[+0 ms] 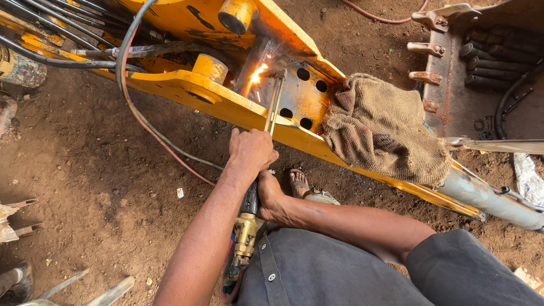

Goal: The person uses a cutting torch to cut through a metal component on a piece of heavy machinery, moving the flame along the surface until the piece separates.

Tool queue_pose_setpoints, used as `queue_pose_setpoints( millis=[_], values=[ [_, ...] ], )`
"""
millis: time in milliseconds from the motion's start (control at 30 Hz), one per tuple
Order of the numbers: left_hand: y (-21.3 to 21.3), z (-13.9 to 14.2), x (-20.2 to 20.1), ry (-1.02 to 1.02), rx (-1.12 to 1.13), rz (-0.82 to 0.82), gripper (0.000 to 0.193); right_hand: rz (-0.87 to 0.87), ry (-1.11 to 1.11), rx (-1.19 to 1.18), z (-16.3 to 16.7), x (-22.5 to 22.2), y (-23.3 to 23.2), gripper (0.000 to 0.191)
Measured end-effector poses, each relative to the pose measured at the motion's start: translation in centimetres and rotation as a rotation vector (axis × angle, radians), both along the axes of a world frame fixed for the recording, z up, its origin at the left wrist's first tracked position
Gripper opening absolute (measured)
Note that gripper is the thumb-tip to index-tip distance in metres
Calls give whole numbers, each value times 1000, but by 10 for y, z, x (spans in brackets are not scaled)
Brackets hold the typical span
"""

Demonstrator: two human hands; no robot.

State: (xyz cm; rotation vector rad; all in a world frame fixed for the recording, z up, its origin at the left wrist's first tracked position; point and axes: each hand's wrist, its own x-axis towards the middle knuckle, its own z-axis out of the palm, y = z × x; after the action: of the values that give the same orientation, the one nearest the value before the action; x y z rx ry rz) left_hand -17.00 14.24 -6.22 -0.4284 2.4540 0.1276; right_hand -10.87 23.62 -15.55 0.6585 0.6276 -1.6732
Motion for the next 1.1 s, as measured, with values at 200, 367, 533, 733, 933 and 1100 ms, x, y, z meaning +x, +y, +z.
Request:
queue_pose_setpoints(
  millis=[200, 367, 533, 733, 933, 1100],
  values=[
    [1, 1, 1, 21, -6, -4, 49, 12, 0, 4, 3, 0, 2, 35],
    [1, 2, 2, 17, -12, 0, 51, 22, 17, 16, 8, -1, 4, 35],
    [2, 1, 3, 30, -10, 9, 50, 22, 2, 8, 12, -1, 5, 34],
    [3, 0, 4, 33, -12, 25, 50, 28, 3, 17, 10, -1, 6, 33],
    [3, 3, 3, 30, -4, 40, 50, 25, -2, 17, 6, -1, 6, 32],
    [4, 4, 4, 31, -9, 38, 52, 34, 24, 30, 4, 0, 6, 31]
  ],
)
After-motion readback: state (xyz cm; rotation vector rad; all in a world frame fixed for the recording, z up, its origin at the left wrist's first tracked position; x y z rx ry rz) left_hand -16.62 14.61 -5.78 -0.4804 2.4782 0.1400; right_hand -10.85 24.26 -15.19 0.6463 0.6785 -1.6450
